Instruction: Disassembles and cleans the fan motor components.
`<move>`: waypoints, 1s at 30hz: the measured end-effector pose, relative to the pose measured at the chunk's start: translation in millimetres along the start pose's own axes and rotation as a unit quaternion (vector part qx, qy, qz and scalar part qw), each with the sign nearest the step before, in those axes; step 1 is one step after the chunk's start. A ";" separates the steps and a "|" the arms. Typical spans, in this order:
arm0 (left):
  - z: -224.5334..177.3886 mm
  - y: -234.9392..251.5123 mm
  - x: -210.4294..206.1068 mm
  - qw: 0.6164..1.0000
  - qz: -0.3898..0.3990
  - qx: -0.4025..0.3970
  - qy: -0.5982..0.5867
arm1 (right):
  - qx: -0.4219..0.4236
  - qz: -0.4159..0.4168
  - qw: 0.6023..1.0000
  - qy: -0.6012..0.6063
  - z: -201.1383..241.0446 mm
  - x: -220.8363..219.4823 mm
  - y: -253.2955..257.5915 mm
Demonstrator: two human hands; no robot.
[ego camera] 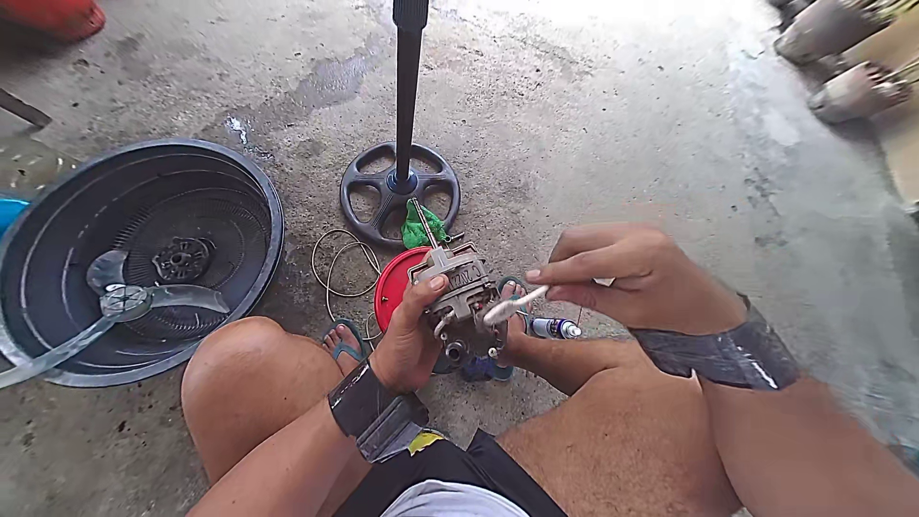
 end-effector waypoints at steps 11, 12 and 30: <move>6.6 0.1 2.3 0.996 -0.079 -0.002 0.040 | 0.003 -0.026 0.999 -0.020 22.3 -6.3 4.7; 7.6 0.6 2.4 0.994 -0.101 -0.009 0.041 | -0.004 -0.034 0.999 -0.026 24.8 -5.7 2.4; 4.9 5.8 6.5 0.978 -0.192 -0.045 0.074 | -0.100 0.021 0.983 -0.150 15.8 -15.2 -4.5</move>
Point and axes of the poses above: each hand's wrist, its own y-axis towards the middle knuckle, its own x-axis out of the back of the hand, z = x × y, the point moved 3 cm from there along y, towards the middle knuckle, and after that the axes turned 8 degrees about z, right-handed, at the moved point
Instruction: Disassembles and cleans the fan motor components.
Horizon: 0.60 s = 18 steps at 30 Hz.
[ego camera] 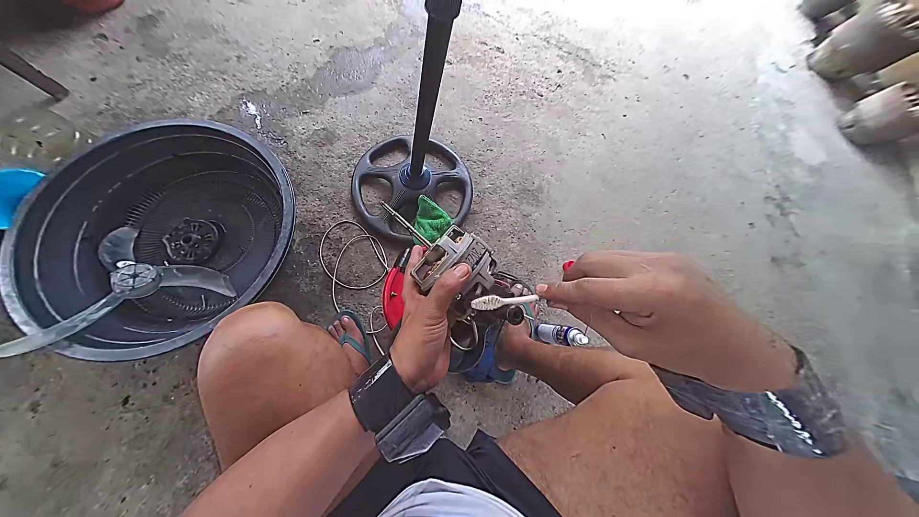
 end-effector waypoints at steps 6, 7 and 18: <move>0.3 2.3 4.3 0.999 0.007 -0.001 -0.034 | -0.011 0.011 1.000 0.008 -3.5 -2.3 0.3; 0.6 1.7 4.9 0.999 0.016 -0.002 -0.032 | -0.024 0.013 1.000 0.012 -8.2 0.7 -2.5; -7.0 2.7 1.7 0.972 0.108 0.028 -0.207 | -0.036 -0.082 0.996 -0.001 12.9 -8.1 -3.9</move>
Point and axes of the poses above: each hand's wrist, its own y-axis towards the middle knuckle, its own x-axis out of the back of the hand, z = x × y, the point moved 3 cm from there along y, towards the middle knuckle, and after that the axes turned 8 degrees about z, right-handed, at the moved point
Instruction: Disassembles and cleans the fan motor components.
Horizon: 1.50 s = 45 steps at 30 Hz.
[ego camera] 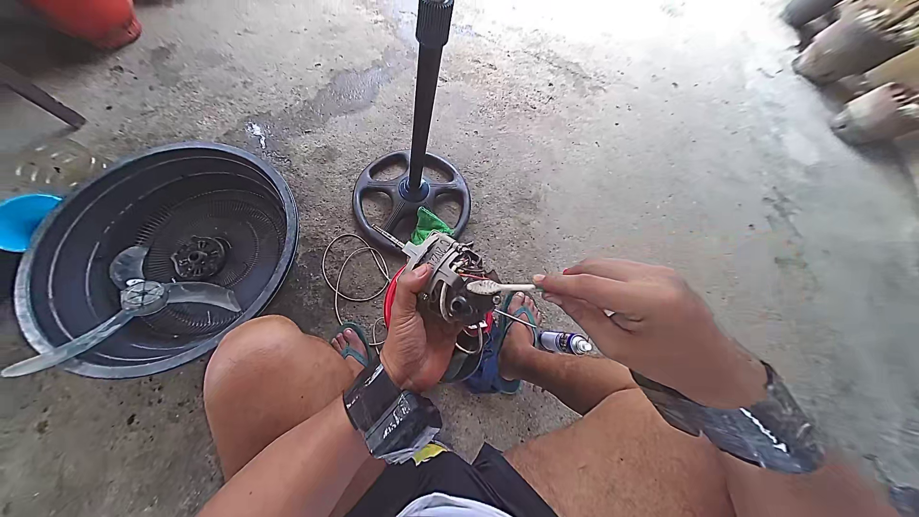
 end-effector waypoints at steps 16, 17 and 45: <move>-1.6 1.8 2.9 0.992 0.018 -0.075 0.097 | -0.014 0.081 0.997 -0.002 -29.4 25.8 -11.5; -2.1 1.7 2.8 0.993 0.022 -0.074 0.094 | -0.004 0.067 0.997 0.022 -30.9 22.8 -11.1; 5.5 0.6 -2.7 0.998 -0.012 -0.038 0.043 | 0.119 0.077 0.990 -0.021 -0.3 -4.0 22.8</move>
Point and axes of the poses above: each hand's wrist, its own y-axis towards the middle knuckle, its own x-axis out of the back of the hand, z = x × y, the point moved 3 cm from there along y, towards the middle knuckle, and after that the axes turned 8 degrees about z, right-handed, at the moved point
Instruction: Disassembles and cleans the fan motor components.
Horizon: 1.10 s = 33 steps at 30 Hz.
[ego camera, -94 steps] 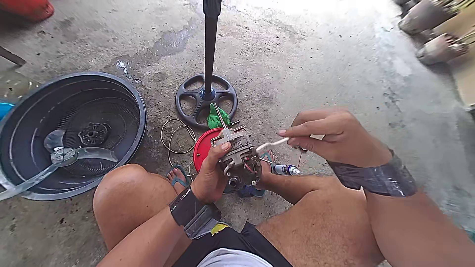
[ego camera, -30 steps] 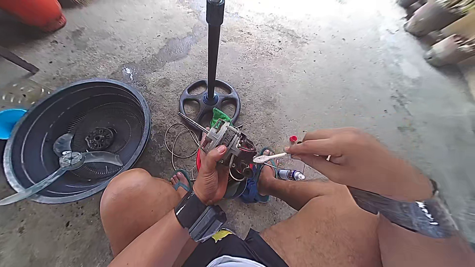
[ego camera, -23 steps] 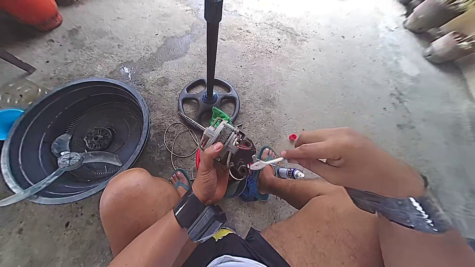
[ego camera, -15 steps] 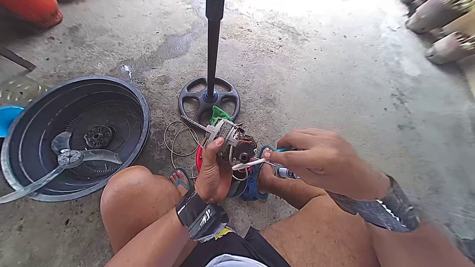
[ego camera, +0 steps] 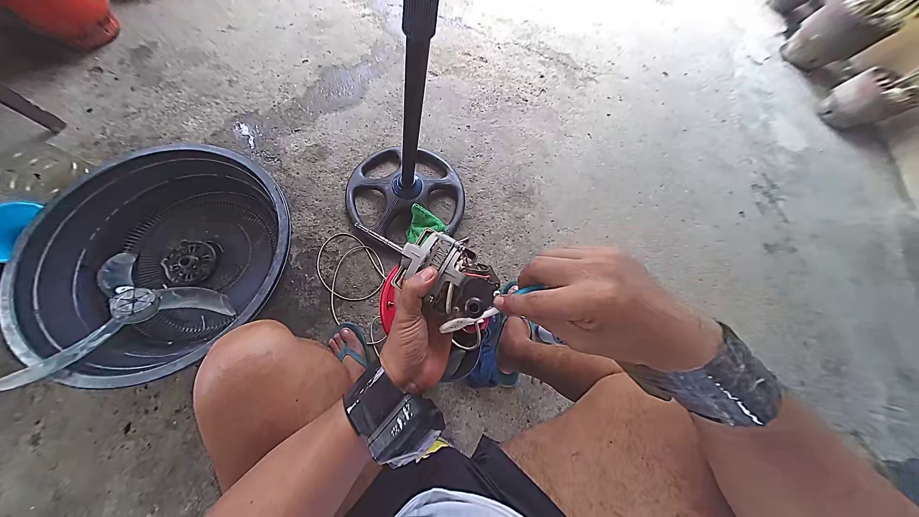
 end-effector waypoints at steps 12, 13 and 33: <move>-2.1 1.3 0.2 1.000 -0.010 -0.001 -0.026 | -0.092 -0.018 0.995 0.032 -30.5 33.9 -33.6; -3.0 1.2 1.5 1.000 -0.017 -0.004 -0.026 | -0.104 -0.030 0.993 0.045 -32.8 36.8 -41.2; -9.9 15.8 -4.3 0.978 -0.207 -0.012 0.020 | -0.217 0.079 0.973 -0.007 -16.0 -0.9 -25.2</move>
Point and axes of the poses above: each hand's wrist, its own y-axis towards the middle knuckle, its own x-axis out of the back of the hand, z = x × y, the point moved 3 cm from there along y, towards the middle knuckle, and after that the axes turned 8 degrees about z, right-handed, at the moved point
